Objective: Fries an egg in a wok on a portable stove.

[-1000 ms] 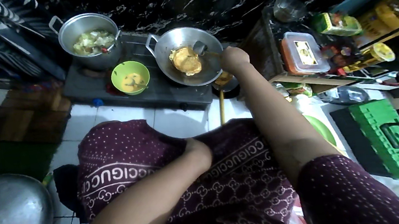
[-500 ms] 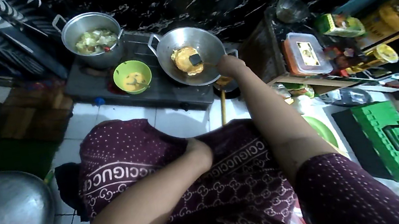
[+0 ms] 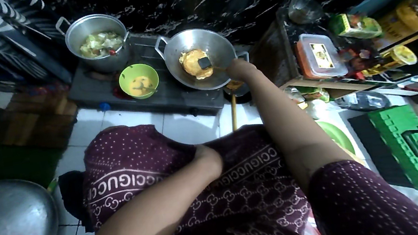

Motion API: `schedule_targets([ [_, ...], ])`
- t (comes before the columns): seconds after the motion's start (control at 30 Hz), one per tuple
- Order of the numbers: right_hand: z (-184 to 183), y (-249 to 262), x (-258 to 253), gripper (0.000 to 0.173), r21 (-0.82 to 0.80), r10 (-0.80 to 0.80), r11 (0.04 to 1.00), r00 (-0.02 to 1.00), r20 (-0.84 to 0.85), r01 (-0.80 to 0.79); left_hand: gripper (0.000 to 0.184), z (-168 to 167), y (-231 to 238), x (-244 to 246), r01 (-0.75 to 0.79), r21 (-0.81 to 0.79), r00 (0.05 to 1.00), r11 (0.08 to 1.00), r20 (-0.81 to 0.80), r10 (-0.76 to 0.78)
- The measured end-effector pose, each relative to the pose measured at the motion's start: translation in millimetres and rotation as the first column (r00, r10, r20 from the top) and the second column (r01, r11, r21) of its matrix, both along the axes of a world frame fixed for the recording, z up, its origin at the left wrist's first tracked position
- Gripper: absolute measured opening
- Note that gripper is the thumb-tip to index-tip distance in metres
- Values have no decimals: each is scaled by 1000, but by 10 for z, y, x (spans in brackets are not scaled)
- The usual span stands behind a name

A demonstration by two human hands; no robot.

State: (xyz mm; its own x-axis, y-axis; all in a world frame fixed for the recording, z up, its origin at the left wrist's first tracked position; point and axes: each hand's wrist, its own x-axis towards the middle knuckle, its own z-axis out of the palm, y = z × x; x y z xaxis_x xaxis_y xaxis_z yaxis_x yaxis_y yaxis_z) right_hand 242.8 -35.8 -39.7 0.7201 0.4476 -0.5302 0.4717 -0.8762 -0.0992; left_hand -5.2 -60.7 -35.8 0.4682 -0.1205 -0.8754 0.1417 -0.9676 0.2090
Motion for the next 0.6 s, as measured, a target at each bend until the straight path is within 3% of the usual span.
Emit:
schedule_targets([
  [0.23, -11, -24, 81, 51, 4, -30, 1000, 998, 59, 30, 26, -93, 14, -54, -37, -40, 998, 999, 45, 39],
  [0.43, 180, 93, -84, 38, 48, -73, 997, 992, 103, 68, 24, -165, 23, -29, -50, -58, 998, 997, 44, 52],
  [0.6, 100, 153, -98, 33, 64, -54, 997, 998, 45, 51, 27, -121, 42, -10, -48, -62, 998, 997, 35, 50],
])
